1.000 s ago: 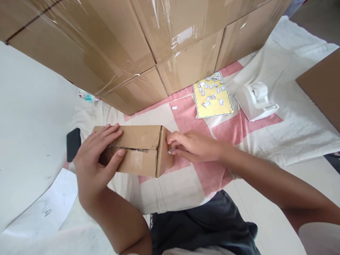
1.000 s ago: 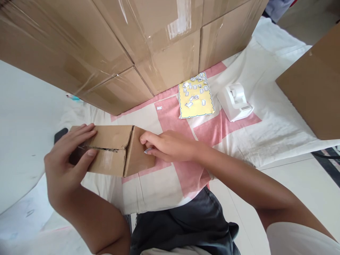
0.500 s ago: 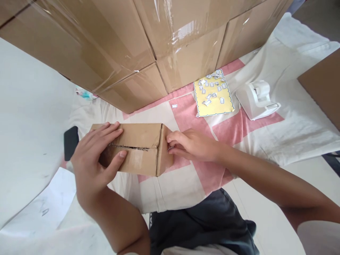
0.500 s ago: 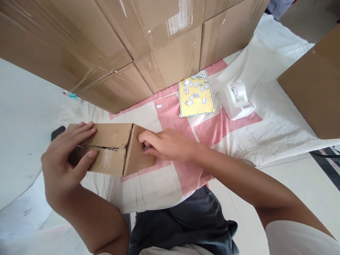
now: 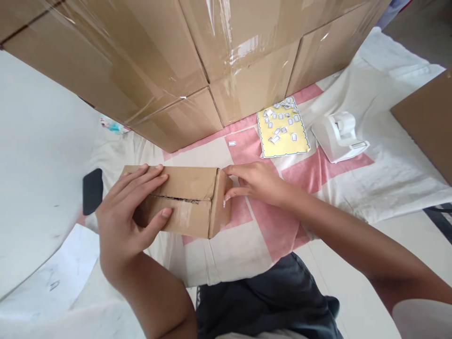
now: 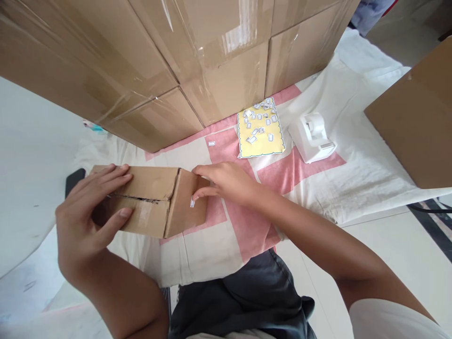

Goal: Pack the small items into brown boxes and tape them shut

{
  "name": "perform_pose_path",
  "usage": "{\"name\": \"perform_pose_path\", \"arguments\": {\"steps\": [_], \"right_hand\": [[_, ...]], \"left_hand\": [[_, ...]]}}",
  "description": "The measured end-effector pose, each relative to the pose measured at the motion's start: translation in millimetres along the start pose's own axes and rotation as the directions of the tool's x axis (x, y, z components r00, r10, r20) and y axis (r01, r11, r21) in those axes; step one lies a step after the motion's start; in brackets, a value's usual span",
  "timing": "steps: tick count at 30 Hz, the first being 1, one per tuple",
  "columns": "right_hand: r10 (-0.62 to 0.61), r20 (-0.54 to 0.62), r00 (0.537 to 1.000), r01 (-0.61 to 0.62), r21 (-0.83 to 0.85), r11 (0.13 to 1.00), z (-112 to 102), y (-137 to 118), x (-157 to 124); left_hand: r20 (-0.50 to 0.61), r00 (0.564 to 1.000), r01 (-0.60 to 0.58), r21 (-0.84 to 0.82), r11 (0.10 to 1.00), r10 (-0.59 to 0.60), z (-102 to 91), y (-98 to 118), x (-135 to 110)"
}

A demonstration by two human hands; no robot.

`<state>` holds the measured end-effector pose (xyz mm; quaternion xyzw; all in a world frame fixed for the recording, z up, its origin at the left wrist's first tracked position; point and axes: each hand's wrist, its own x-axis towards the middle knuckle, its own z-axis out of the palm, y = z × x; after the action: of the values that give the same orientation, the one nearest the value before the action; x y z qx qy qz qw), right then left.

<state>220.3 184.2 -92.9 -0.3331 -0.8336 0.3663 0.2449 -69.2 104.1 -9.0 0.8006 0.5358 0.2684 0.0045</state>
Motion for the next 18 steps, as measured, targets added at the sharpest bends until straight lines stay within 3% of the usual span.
{"name": "perform_pose_path", "arguments": {"steps": [18], "right_hand": [[-0.099, 0.054, 0.994, 0.1, -0.025, 0.995, -7.1, -6.5, -2.0]], "left_hand": [[-0.011, 0.999, -0.053, -0.038, 0.998, 0.052, 1.8, -1.5, -0.7]]}}
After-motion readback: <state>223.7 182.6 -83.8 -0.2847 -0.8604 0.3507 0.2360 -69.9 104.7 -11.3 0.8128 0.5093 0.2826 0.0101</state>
